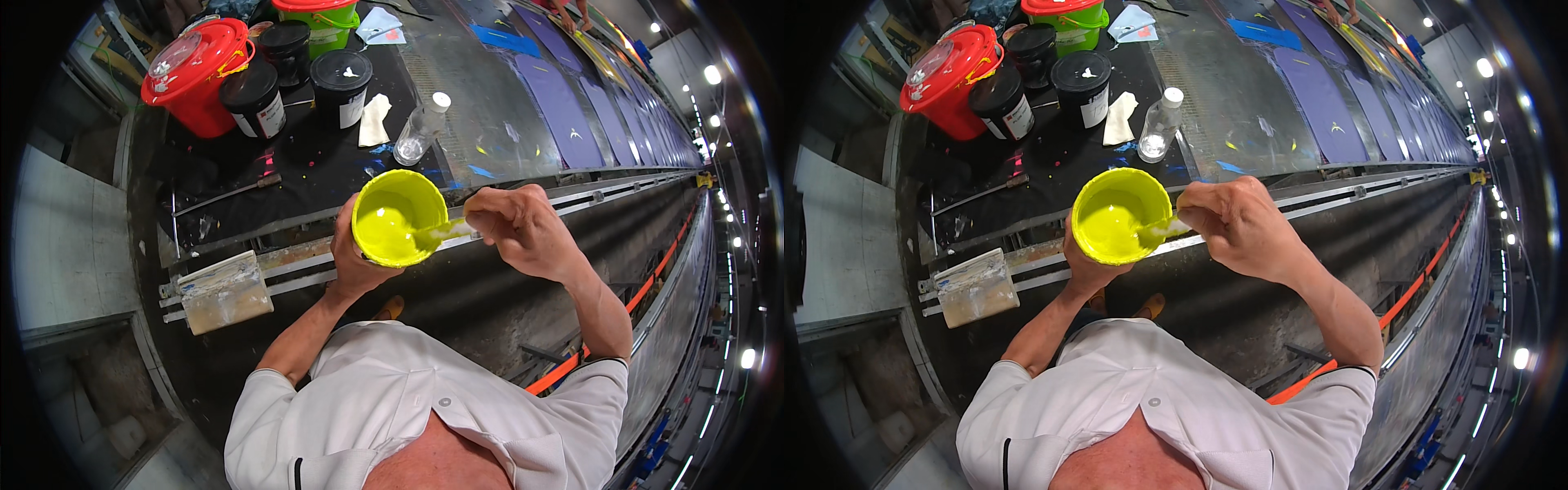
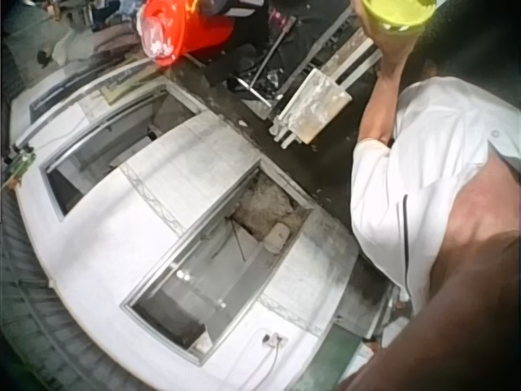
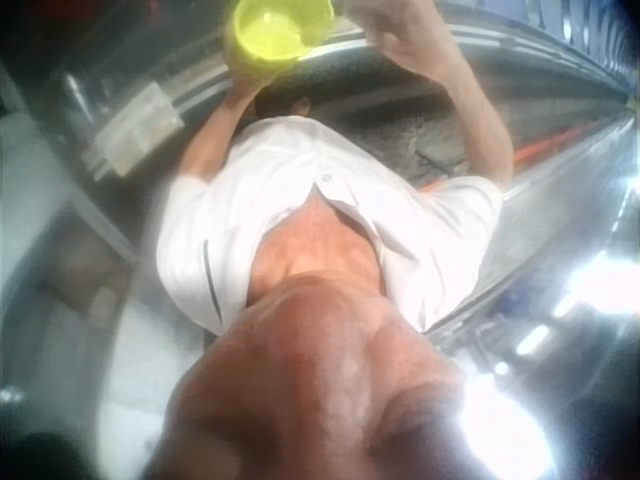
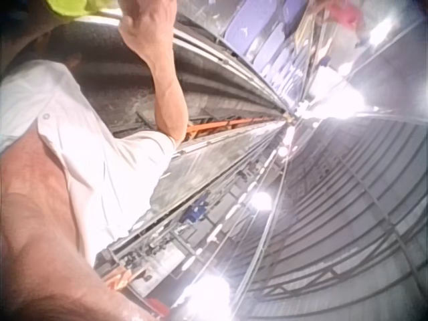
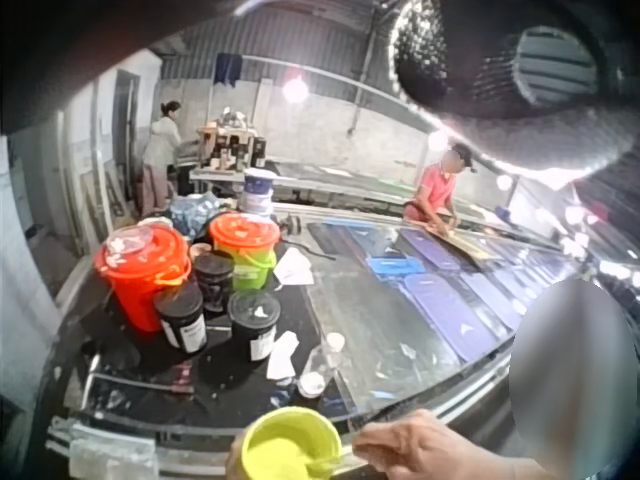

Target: The person mixes a bright yellow liquid in a small bowl using a plastic stirrer. They add a clear liquid from a bottle and continue stirring. The person then walks along a conveyor line carrying the bowl and stirrer.

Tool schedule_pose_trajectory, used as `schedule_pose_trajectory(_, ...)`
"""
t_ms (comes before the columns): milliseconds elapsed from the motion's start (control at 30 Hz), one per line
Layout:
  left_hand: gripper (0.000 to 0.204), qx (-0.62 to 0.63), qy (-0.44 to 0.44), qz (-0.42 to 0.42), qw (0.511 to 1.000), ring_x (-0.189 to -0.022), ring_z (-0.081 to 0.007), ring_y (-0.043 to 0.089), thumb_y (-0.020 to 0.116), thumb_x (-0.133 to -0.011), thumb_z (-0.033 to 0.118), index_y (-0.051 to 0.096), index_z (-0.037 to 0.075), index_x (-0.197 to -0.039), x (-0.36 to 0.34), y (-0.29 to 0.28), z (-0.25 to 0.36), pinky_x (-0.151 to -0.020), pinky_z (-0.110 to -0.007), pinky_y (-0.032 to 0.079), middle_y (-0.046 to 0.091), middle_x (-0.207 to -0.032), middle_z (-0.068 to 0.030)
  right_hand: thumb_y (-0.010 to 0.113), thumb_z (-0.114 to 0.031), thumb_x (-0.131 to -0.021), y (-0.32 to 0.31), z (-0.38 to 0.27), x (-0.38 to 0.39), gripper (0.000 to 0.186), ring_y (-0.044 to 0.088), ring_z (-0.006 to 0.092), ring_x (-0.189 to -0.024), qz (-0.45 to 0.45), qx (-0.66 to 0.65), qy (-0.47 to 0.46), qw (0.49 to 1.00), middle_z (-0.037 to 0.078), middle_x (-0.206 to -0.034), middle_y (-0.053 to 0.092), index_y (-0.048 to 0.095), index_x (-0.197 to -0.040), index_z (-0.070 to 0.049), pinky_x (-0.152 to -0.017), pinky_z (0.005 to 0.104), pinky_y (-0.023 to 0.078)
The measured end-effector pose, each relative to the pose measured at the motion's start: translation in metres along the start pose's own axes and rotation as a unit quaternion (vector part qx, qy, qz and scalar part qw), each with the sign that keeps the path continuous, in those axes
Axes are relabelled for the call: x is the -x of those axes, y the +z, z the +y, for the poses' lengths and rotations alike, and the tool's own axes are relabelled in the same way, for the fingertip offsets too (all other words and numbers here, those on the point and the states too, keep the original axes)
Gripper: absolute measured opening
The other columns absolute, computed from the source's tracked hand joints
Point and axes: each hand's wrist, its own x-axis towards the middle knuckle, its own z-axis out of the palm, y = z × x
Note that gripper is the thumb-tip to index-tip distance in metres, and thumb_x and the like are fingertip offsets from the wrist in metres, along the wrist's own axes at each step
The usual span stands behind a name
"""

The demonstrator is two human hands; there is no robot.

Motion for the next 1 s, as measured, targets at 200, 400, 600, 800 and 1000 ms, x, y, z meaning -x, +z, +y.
schedule_pose_trajectory(200, 0.109, -0.02, 0.02, 0.001, 1.0, -0.124, -0.0302, 0.058, 0.1, -0.055, 0.02, 0.04, 0.0, -0.144, -0.003, 0.004, 0.005, -0.107, -0.041, 0.045, 0.056, -0.137, -0.0165, 0.064, -0.007, -0.097, 0.017, -0.002, -0.005, 0.008, 0.056, 0.0048, -0.06, 0.04, -0.24, 0.201, 0.949, 0.002, -0.069, 0.062, 0.069, -0.1, -0.002, -0.052, 0.0252, 0.043)
schedule_pose_trajectory(400, 0.106, -0.011, 0.024, 0.007, 1.0, -0.124, -0.0303, 0.058, 0.1, -0.056, 0.02, 0.041, 0.0, -0.143, -0.004, 0.001, 0.001, -0.107, -0.041, 0.045, 0.056, -0.137, -0.0167, 0.061, 0.008, -0.082, 0.012, 0.001, -0.008, 0.011, 0.056, 0.04, -0.066, 0.105, 0.139, -0.046, 0.984, 0.016, -0.075, 0.062, 0.06, -0.088, -0.001, -0.057, 0.0397, 0.043)
schedule_pose_trajectory(600, 0.107, -0.017, 0.022, 0.008, 1.0, -0.124, -0.0304, 0.058, 0.1, -0.057, 0.02, 0.041, 0.0, -0.143, -0.005, 0.001, 0.001, -0.107, -0.041, 0.045, 0.057, -0.136, -0.0164, 0.063, -0.001, -0.091, 0.01, -0.011, -0.006, 0.006, 0.057, 0.0195, -0.055, -0.02, -0.169, 0.191, 0.967, 0.008, -0.065, 0.062, 0.066, -0.096, 0.0, -0.054, 0.0296, 0.043)
schedule_pose_trajectory(800, 0.109, -0.001, -0.005, 0.001, 1.0, -0.124, -0.0302, 0.058, 0.1, -0.056, 0.02, 0.039, 0.0, -0.144, -0.003, 0.002, 0.0, -0.107, -0.041, 0.045, 0.057, -0.135, -0.0165, 0.061, 0.006, -0.089, 0.022, 0.01, -0.011, 0.013, 0.059, 0.0188, -0.058, 0.124, -0.09, 0.046, 0.987, 0.01, -0.075, 0.063, 0.065, -0.098, -0.002, -0.056, 0.0341, 0.046)
schedule_pose_trajectory(1000, 0.108, -0.018, 0.018, 0.011, 1.0, -0.123, -0.0301, 0.059, 0.099, -0.056, 0.019, 0.04, 0.0, -0.144, -0.008, -0.001, 0.001, -0.107, -0.041, 0.045, 0.057, -0.134, -0.0163, 0.063, 0.007, -0.085, 0.003, 0.0, -0.005, 0.011, 0.056, 0.0321, -0.06, 0.043, 0.072, -0.007, 0.996, 0.013, -0.074, 0.063, 0.065, -0.094, 0.0, -0.056, 0.0364, 0.044)
